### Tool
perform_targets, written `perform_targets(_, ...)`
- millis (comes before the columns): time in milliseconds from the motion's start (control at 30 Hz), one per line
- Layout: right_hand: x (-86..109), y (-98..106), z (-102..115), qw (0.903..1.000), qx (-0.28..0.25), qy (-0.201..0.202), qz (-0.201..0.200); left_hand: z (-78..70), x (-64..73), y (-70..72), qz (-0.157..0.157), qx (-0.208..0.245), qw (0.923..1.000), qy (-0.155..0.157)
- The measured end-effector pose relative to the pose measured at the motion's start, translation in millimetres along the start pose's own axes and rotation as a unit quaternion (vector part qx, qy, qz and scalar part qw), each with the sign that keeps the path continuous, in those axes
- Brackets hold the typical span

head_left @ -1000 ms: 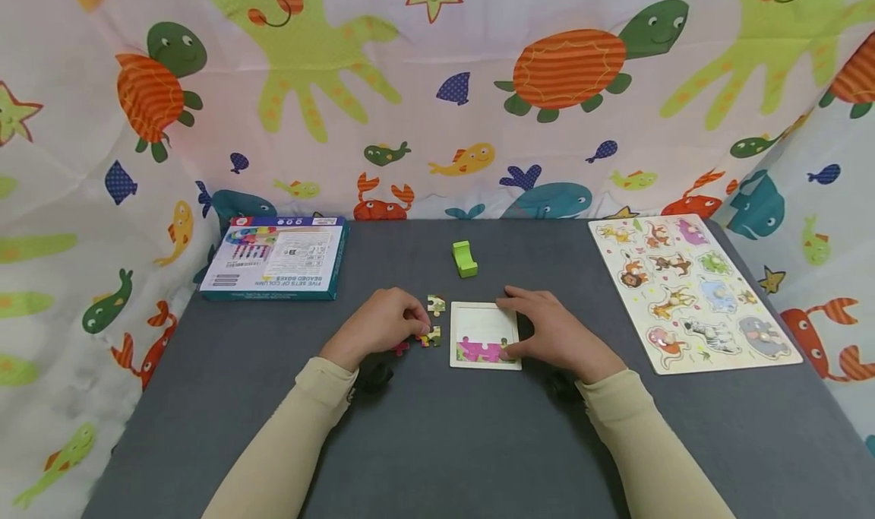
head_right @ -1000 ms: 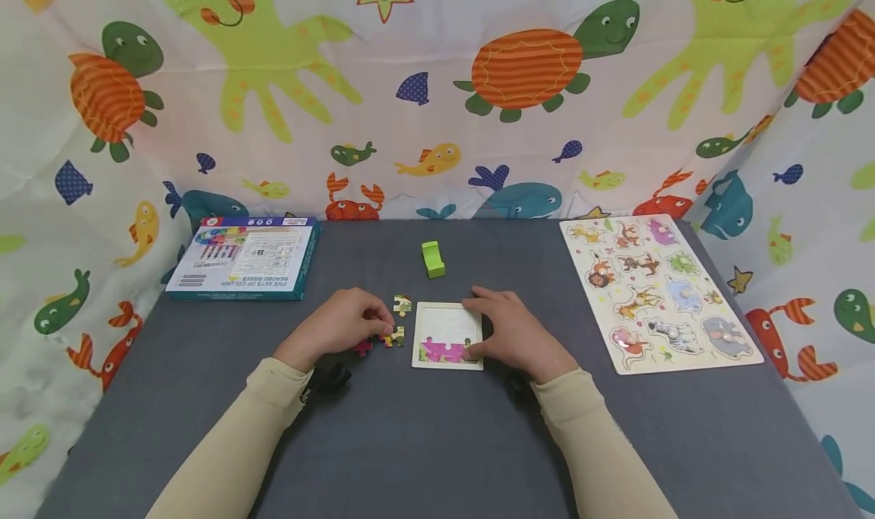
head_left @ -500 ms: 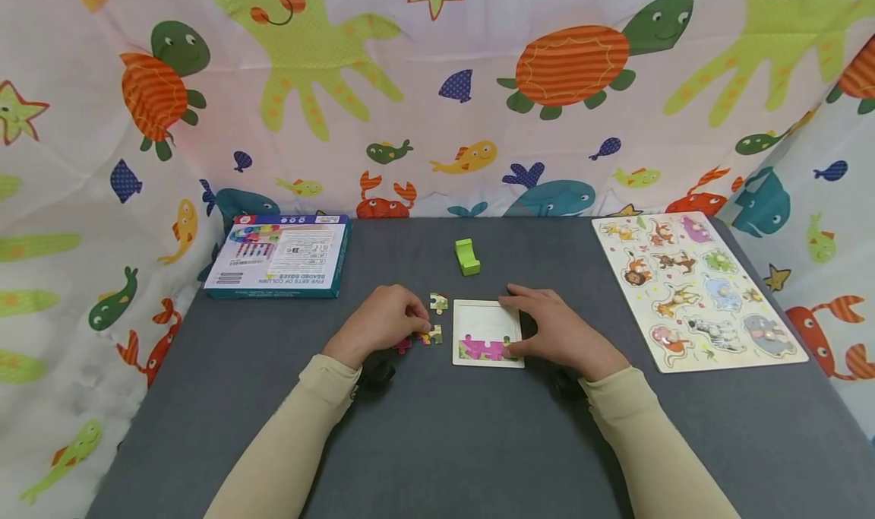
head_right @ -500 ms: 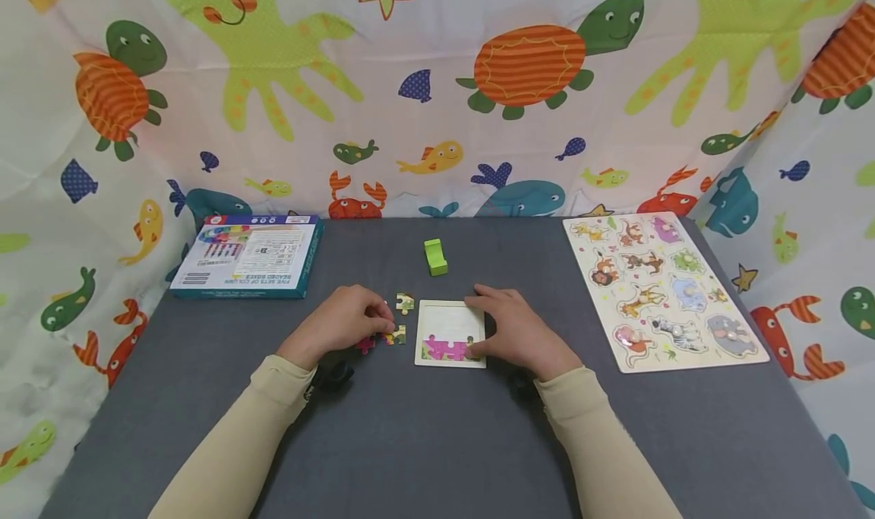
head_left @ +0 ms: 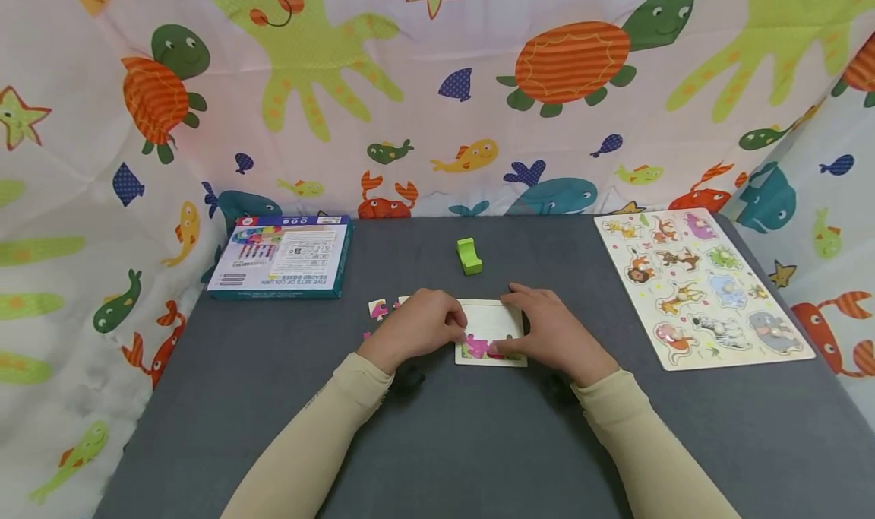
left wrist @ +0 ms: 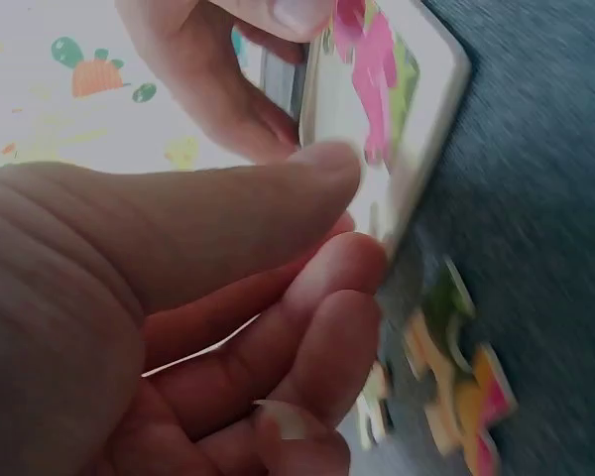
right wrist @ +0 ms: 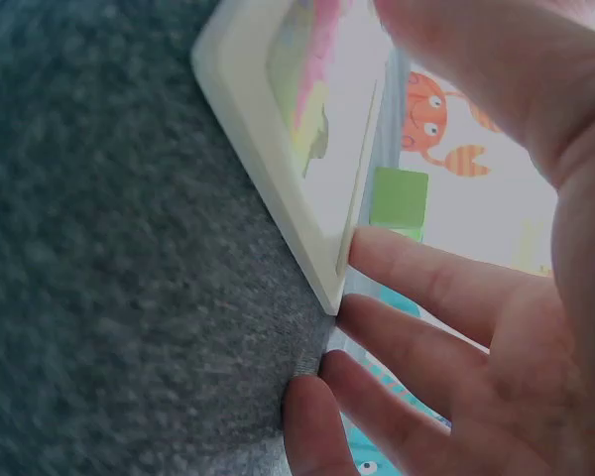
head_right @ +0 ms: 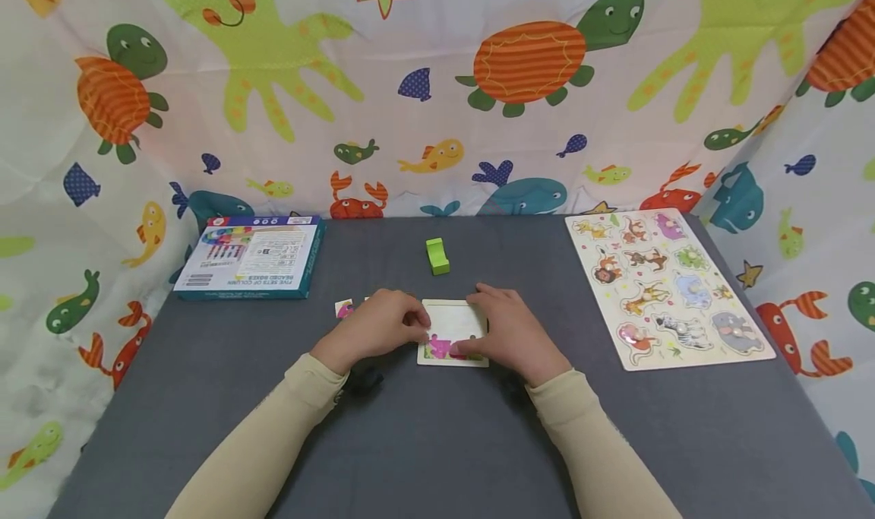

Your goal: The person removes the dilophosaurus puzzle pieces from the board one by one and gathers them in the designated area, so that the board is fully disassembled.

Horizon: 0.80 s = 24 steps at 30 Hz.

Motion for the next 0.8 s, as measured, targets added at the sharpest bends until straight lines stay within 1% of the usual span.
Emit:
perform_targets(67,-0.1,-2.0,1.6,1.0,0.005,0.002,-0.007,-3.8,-3.2,-3.4,0.013,0.002,0.9999,0.001)
perform_targets(133,-0.3,-3.3,3.3,0.9999,0.008,0.004,-0.009,-6.3,-4.2,-4.8,0.02,-0.001,0.9998,0.008)
perform_targets(300,-1.0,-3.2,5.4,0.9999,0.015,0.004,-0.008,-6.9,-3.5,-5.8,0.022,-0.007,0.9995,0.02)
perform_targets(567,-0.9,0.3,3.9,0.9998,0.019,0.002,-0.008,-8.8,-3.2,-7.7,0.02,-0.005,0.9997,0.013)
perform_targets(800,-1.0,-0.4,0.2,0.9998,0.014,0.001,-0.012,-8.8,-6.3,-13.5,0.021,-0.019,0.9996,-0.005)
Point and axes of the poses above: each hand's wrist, its own x-axis away from the middle knuckle, its own y-axis out of the back of the hand, z = x × y, the point moved 2 cm from there along -x, towards the middle knuckle, and after that the axes turned 2 degrees about -z, right-handed, at the moved point
